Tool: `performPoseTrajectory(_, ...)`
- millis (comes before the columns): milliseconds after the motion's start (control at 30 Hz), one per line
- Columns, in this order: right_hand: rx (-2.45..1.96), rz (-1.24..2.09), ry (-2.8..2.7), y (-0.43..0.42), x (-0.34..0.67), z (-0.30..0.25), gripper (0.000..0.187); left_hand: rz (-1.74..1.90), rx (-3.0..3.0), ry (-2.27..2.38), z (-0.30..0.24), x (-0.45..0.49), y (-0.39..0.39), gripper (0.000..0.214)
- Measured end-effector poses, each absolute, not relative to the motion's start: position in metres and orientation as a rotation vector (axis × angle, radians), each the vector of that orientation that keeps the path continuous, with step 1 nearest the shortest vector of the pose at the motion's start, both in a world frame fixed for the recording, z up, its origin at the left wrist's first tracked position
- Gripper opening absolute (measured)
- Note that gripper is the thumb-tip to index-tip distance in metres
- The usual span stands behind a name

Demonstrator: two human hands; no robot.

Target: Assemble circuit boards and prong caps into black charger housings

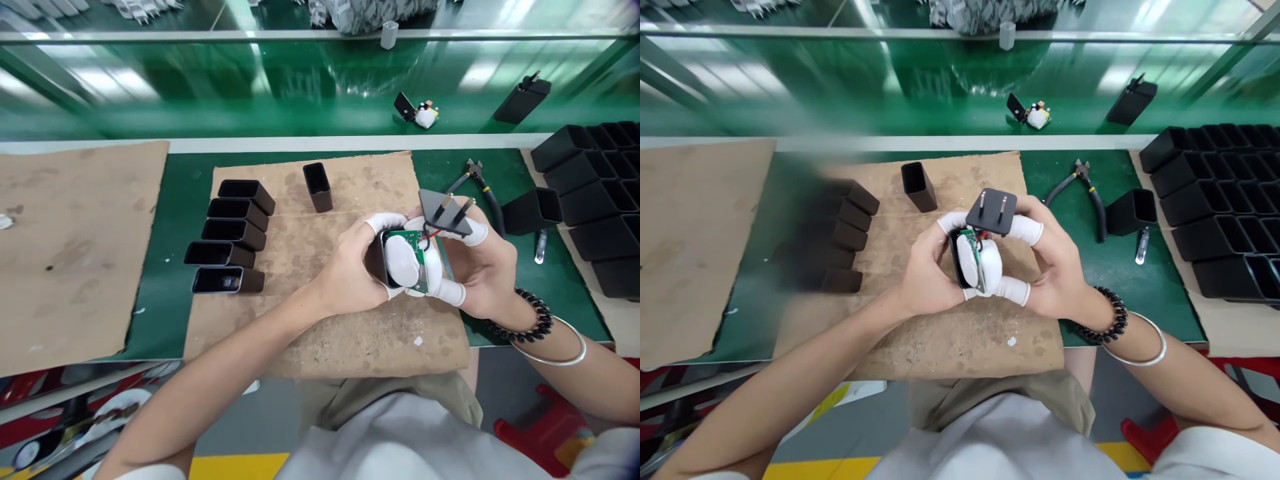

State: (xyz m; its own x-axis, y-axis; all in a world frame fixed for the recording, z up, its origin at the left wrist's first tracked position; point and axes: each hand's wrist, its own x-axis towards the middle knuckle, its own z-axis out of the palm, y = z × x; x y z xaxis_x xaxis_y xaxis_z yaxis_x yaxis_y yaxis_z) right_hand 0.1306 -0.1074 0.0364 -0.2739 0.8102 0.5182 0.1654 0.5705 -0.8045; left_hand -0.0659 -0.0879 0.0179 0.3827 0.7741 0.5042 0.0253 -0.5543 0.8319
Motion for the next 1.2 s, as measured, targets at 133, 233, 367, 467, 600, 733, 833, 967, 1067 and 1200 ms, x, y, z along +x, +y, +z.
performPoseTrajectory(133, -0.875, 0.828, -1.794, -0.103, 0.127, 0.039, 0.054, 1.138, 1.785, 0.775, 0.014, -0.064, -0.086, 0.067)
performPoseTrajectory(233, -1.043, 0.973, -1.855, -0.099, 0.127, 0.046, 0.063, 0.921, 1.689, 0.888, 0.011, -0.062, -0.081, 0.066)
performPoseTrajectory(367, -1.158, 1.139, -1.771, -0.092, 0.140, 0.059, 0.056, 0.758, 1.504, 0.822, 0.013, -0.063, -0.073, 0.065)
performPoseTrajectory(467, -1.095, 1.107, -1.582, -0.086, 0.152, 0.064, 0.041, 0.680, 1.395, 0.568, 0.021, -0.066, -0.068, 0.057)
performPoseTrajectory(600, -0.981, 1.340, -1.536, -0.082, 0.151, 0.061, 0.029, 0.606, 1.374, 0.443, 0.025, -0.067, -0.069, 0.059)
performPoseTrajectory(733, -1.002, 1.286, -1.464, -0.085, 0.140, 0.057, 0.033, 0.852, 1.541, 0.934, 0.018, -0.060, -0.081, 0.059)
performPoseTrajectory(833, -1.015, 1.287, -1.487, -0.092, 0.131, 0.058, 0.041, 0.924, 1.646, 1.203, 0.012, -0.052, -0.090, 0.059)
performPoseTrajectory(967, -1.056, 1.219, -1.540, -0.098, 0.126, 0.061, 0.040, 0.999, 1.714, 1.248, 0.012, -0.046, -0.096, 0.058)
performPoseTrajectory(1067, -1.033, 1.265, -1.555, -0.096, 0.129, 0.061, 0.035, 0.989, 1.711, 1.263, 0.014, -0.045, -0.098, 0.055)
performPoseTrajectory(1200, -1.015, 1.307, -1.533, -0.093, 0.134, 0.060, 0.028, 0.986, 1.698, 1.313, 0.015, -0.045, -0.099, 0.052)
